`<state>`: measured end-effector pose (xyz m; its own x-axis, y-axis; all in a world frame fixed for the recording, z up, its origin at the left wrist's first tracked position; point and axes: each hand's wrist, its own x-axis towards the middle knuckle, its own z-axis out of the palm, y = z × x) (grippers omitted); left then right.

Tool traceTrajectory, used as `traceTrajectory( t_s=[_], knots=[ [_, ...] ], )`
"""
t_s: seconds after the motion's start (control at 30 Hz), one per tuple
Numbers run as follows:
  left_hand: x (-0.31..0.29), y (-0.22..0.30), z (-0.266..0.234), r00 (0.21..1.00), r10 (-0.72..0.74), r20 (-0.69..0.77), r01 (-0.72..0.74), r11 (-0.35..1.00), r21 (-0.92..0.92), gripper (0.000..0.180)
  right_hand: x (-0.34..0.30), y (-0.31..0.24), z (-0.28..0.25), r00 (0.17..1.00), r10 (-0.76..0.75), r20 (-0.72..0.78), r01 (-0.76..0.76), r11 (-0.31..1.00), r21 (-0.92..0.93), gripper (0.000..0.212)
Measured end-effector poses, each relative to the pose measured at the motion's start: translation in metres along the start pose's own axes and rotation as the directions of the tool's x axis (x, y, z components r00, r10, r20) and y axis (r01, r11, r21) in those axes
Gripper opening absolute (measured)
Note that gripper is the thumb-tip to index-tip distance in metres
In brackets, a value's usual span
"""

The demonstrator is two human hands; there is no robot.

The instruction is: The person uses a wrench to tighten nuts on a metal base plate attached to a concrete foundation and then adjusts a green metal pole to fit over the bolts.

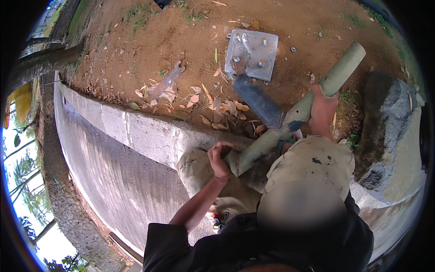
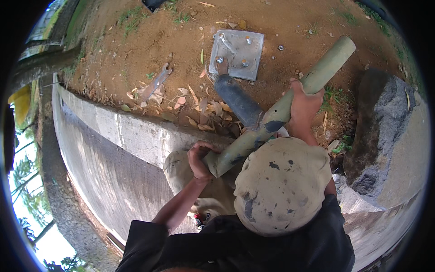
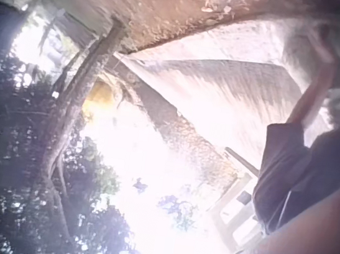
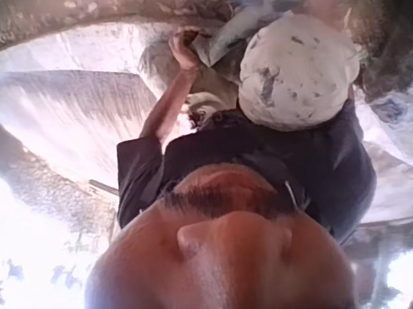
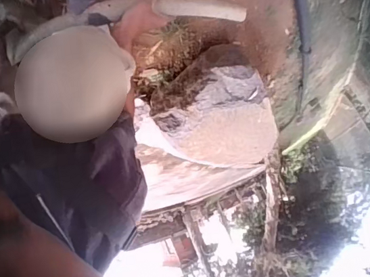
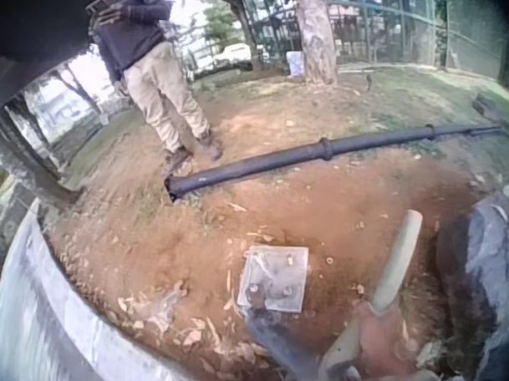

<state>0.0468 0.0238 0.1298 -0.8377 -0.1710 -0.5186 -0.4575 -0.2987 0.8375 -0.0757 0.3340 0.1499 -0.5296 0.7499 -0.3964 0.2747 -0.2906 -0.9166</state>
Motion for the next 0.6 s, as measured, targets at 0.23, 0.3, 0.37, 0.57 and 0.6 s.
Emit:
traceTrajectory(
  t_s=[0.23, 0.3, 0.37, 0.57, 0.6],
  knots=[
    [-0.008, -0.010, 0.018, 0.999, 0.033, -0.011, -0.030, 0.973, 0.228, 0.046, 0.037, 0.005, 0.002, 0.994, 0.043, 0.097, -0.046, 0.999, 0.025, 0.047],
    [-0.007, -0.012, 0.043, 0.999, 0.018, -0.049, -0.007, 0.978, 0.209, 0.044, 0.051, -0.007, 0.006, 0.992, 0.052, 0.112, -0.050, 0.999, -0.014, 0.046],
    [-0.014, -0.017, 0.073, 0.992, -0.020, -0.121, 0.034, 0.993, 0.112, 0.042, 0.072, -0.019, 0.008, 0.984, 0.039, 0.175, -0.033, 0.999, -0.038, 0.044],
    [-0.021, -0.033, 0.150, 0.991, -0.083, -0.100, 0.095, 0.987, 0.126, 0.036, 0.135, -0.036, 0.018, 0.953, 0.051, 0.298, -0.001, 0.986, -0.165, 0.039],
    [-0.021, -0.036, 0.155, 0.992, -0.091, -0.085, 0.103, 0.983, 0.154, 0.036, 0.142, -0.039, 0.018, 0.950, 0.049, 0.309, 0.011, 0.982, -0.188, 0.039]
  ],
)
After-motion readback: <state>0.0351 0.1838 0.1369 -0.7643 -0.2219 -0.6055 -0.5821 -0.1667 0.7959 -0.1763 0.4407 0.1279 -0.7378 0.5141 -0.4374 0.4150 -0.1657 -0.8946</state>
